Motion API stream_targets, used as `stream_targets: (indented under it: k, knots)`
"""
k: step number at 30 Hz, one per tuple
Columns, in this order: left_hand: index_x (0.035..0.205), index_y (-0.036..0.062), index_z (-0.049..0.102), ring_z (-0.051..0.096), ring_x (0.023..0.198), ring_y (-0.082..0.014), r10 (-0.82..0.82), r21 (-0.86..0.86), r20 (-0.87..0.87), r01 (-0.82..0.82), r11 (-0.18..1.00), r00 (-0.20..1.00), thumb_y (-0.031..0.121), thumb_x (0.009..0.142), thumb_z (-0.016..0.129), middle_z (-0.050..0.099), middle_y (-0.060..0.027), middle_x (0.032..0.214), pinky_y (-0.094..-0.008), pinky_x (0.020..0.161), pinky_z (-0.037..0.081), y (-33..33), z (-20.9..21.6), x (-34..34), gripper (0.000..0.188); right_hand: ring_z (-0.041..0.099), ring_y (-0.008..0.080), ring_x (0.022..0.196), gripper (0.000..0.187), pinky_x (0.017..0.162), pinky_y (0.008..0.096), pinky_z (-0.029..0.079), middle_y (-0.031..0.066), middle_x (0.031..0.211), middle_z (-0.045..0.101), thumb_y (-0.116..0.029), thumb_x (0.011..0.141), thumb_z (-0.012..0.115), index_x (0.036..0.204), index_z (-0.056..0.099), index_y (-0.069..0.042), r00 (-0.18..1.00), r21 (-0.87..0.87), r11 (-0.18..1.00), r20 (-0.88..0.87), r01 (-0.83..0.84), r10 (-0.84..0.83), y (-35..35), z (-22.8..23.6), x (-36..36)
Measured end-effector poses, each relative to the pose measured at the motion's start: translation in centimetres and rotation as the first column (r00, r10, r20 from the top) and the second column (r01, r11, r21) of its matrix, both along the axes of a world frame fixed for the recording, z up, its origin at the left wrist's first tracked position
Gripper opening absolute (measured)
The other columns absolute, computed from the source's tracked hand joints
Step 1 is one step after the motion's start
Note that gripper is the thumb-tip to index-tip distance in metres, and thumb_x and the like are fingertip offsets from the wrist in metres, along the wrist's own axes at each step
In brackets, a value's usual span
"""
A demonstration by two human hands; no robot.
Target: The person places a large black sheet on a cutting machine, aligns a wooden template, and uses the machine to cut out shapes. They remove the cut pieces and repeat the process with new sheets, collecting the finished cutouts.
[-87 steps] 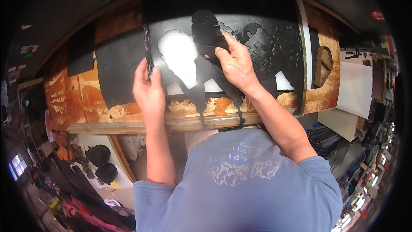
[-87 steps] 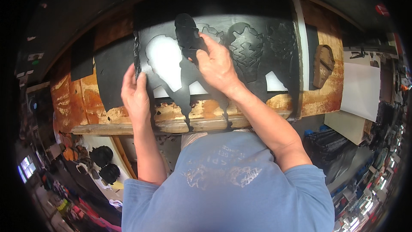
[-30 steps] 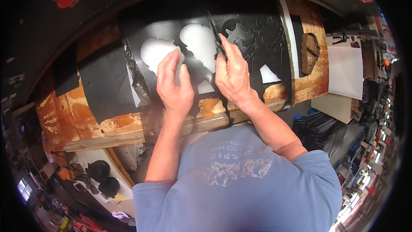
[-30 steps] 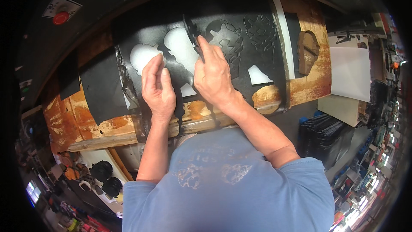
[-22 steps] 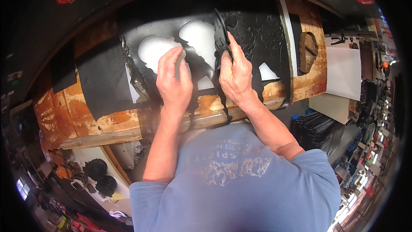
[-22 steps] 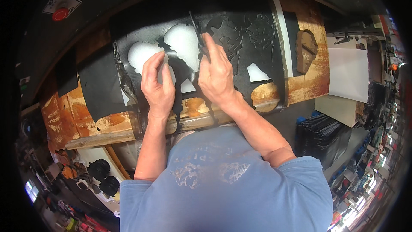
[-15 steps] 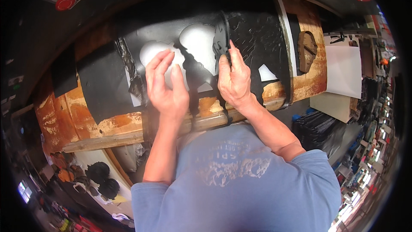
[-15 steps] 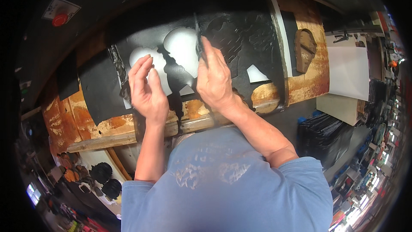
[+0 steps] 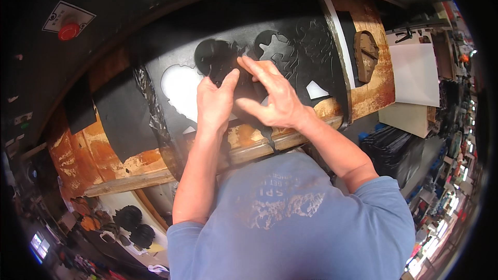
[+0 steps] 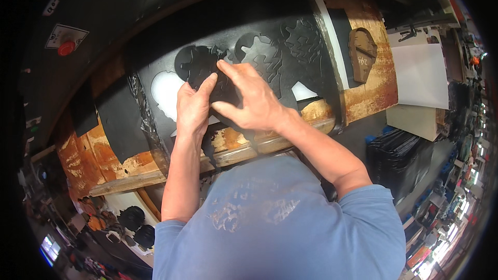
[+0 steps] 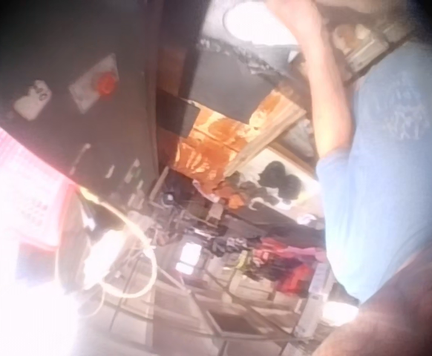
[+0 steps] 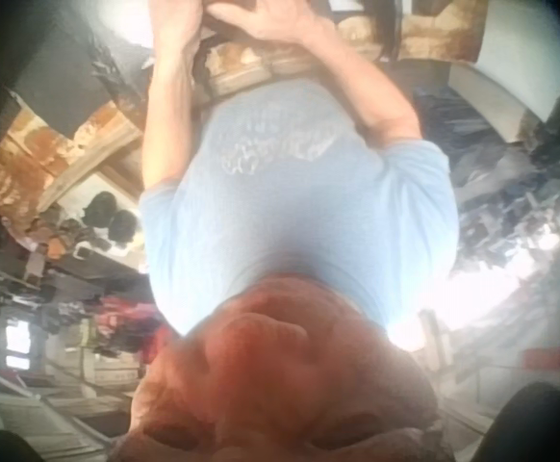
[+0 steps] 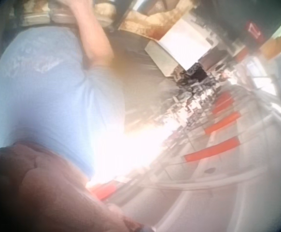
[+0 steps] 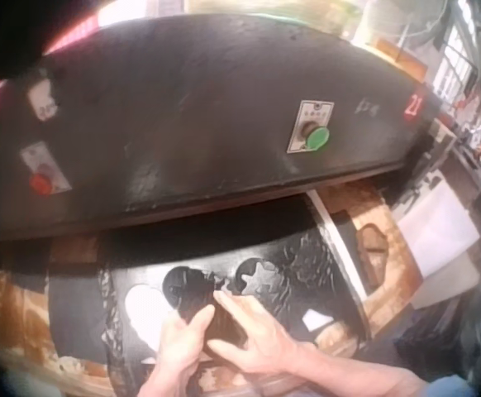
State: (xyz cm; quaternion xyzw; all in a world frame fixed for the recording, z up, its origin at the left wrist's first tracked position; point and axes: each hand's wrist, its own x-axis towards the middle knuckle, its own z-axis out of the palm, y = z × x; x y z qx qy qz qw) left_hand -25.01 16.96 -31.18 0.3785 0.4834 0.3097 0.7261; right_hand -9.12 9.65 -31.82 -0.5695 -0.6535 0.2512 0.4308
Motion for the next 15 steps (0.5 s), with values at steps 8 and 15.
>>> stream_targets:
  k: [8, 15]
  knots:
    - [0.133, -0.0071, 0.062, 0.077, 0.107, -0.0362, 0.111, -0.161, 0.388, -0.051, 0.986, 0.915, 0.005, 0.104, 0.069, 0.074, -0.0187, 0.119, -0.044, 0.092, 0.066, 0.7, -0.5, -2.1, 0.032, 0.076, 0.0147, 0.094, 0.029, 0.081, 0.0301, 0.06, 0.0139, 0.113, 0.08, -0.014, 0.107, 0.062, 0.131, 0.069, 0.001, 0.854, -0.211, 0.929, -0.371, 0.305, -0.365, 3.5, -1.5, 2.8]
    - [0.137, -0.0076, 0.061, 0.073, 0.12, -0.0296, 0.398, -0.299, 0.652, -0.264, 0.917, 0.645, 0.008, 0.111, 0.06, 0.07, -0.0199, 0.132, -0.043, 0.103, 0.064, -1.8, -1.6, -4.9, 0.031, 0.075, 0.0142, 0.086, 0.021, 0.078, 0.0282, 0.06, 0.0105, 0.1, 0.081, -0.011, 0.106, 0.066, 0.121, 0.072, 0.001, 0.886, -0.144, 0.946, -0.333, 0.29, -0.322, 3.0, -2.3, 2.7]
